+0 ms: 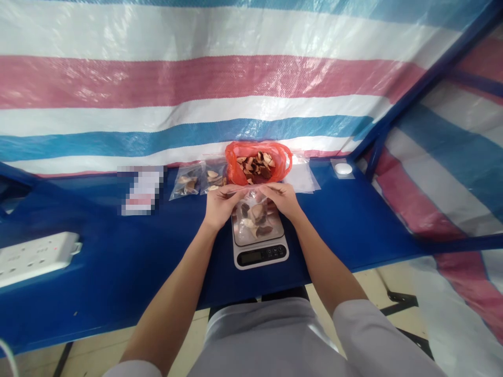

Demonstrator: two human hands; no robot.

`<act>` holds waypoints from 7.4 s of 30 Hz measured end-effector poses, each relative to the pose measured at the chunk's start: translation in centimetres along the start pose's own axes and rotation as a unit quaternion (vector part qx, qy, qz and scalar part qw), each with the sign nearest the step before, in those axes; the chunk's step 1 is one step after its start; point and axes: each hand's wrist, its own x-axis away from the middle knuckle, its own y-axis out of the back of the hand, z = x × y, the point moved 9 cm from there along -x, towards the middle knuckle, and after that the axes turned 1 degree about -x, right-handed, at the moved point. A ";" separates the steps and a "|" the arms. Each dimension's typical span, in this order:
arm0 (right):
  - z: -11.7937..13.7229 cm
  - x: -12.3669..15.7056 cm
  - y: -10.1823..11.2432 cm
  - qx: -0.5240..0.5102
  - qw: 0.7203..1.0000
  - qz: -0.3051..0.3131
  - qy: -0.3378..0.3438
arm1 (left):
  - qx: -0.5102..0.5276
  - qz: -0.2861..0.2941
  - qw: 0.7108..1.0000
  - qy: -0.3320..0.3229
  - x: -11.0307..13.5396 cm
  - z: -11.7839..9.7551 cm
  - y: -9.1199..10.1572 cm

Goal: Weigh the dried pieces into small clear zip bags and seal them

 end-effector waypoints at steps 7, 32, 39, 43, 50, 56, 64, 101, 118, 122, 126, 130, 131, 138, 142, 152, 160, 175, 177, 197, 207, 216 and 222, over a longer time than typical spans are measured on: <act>0.8 0.0 -0.2 0.038 0.999 0.007 0.038 | 0.001 -0.038 0.999 0.005 0.2 -0.3 0.4; 0.7 0.0 0.5 0.048 0.997 -0.036 0.051 | 0.024 -0.004 0.999 0.031 0.1 0.3 -0.2; 0.9 -0.1 0.6 0.015 0.998 -0.050 0.043 | 0.036 -0.010 0.999 0.035 0.1 0.4 -0.2; 1.0 0.0 1.4 0.023 0.995 -0.084 0.050 | 0.073 -0.035 0.996 0.032 -0.1 0.7 0.3; 0.3 -0.1 0.6 0.023 0.997 -0.064 0.042 | 0.074 -0.041 0.996 0.000 -0.1 0.6 0.5; 0.7 0.0 0.5 -0.002 0.996 -0.065 0.059 | 0.058 -0.036 0.998 0.009 0.1 0.3 0.1; -0.1 -0.1 1.3 0.007 0.995 -0.094 0.033 | 0.070 -0.022 0.997 0.016 -0.1 0.6 0.4; 1.3 0.5 0.2 0.002 0.997 -0.073 0.030 | 0.074 -0.004 0.997 0.014 0.2 0.0 -0.4; -1.0 0.0 0.2 -0.023 0.998 -0.064 -0.009 | 0.114 0.019 0.991 0.072 0.3 0.8 -0.6; -0.8 0.2 -0.5 -0.030 0.999 -0.034 -0.014 | 0.082 0.003 0.996 0.036 0.2 0.2 -0.3; -0.2 0.4 -0.2 -0.045 0.998 -0.039 -0.012 | 0.085 -0.002 0.996 0.021 0.1 0.3 -0.2; 0.4 0.4 0.3 -0.025 0.998 -0.055 0.017 | 0.080 0.008 0.997 0.013 0.1 0.4 -0.1; 0.6 0.4 0.3 -0.018 0.998 -0.056 0.025 | 0.080 0.014 0.997 0.012 0.1 0.4 -0.2; 0.8 0.4 -0.3 -0.011 0.999 -0.035 0.038 | 0.059 0.035 0.998 -0.003 0.2 -0.3 -0.6; 1.2 0.4 -0.4 0.010 0.999 -0.030 0.042 | 0.053 0.033 0.998 -0.007 0.2 -0.2 -0.5; 0.2 0.2 0.5 -0.039 0.997 -0.067 0.002 | 0.167 -0.006 0.984 0.057 -0.4 1.4 1.0; 1.3 -0.9 -1.7 -0.082 0.995 -0.053 0.011 | 0.103 -0.061 0.993 0.026 -0.2 -0.1 2.9; 3.9 -7.0 -10.9 -0.074 0.994 0.076 -0.020 | 0.029 -0.195 0.980 -0.028 -1.2 -1.1 13.5; 4.4 -8.5 -12.1 -0.074 0.994 0.084 -0.019 | 0.028 -0.217 0.974 -0.053 -0.8 -1.1 14.8; 3.8 -15.3 -17.9 -0.246 0.956 0.096 -0.129 | -0.295 -0.237 0.890 -0.255 1.6 -5.0 15.4; -0.2 -16.0 -17.5 -0.074 0.985 0.069 -0.136 | -0.366 -0.106 0.904 -0.196 0.2 -1.8 13.8; 5.5 -14.8 -16.2 0.433 0.897 0.046 0.075 | -0.395 -0.075 0.894 -0.195 -0.1 -0.6 13.3; 6.9 -10.8 -18.8 0.492 0.836 0.150 0.190 | -0.393 -0.099 0.895 -0.187 -0.1 -0.5 13.6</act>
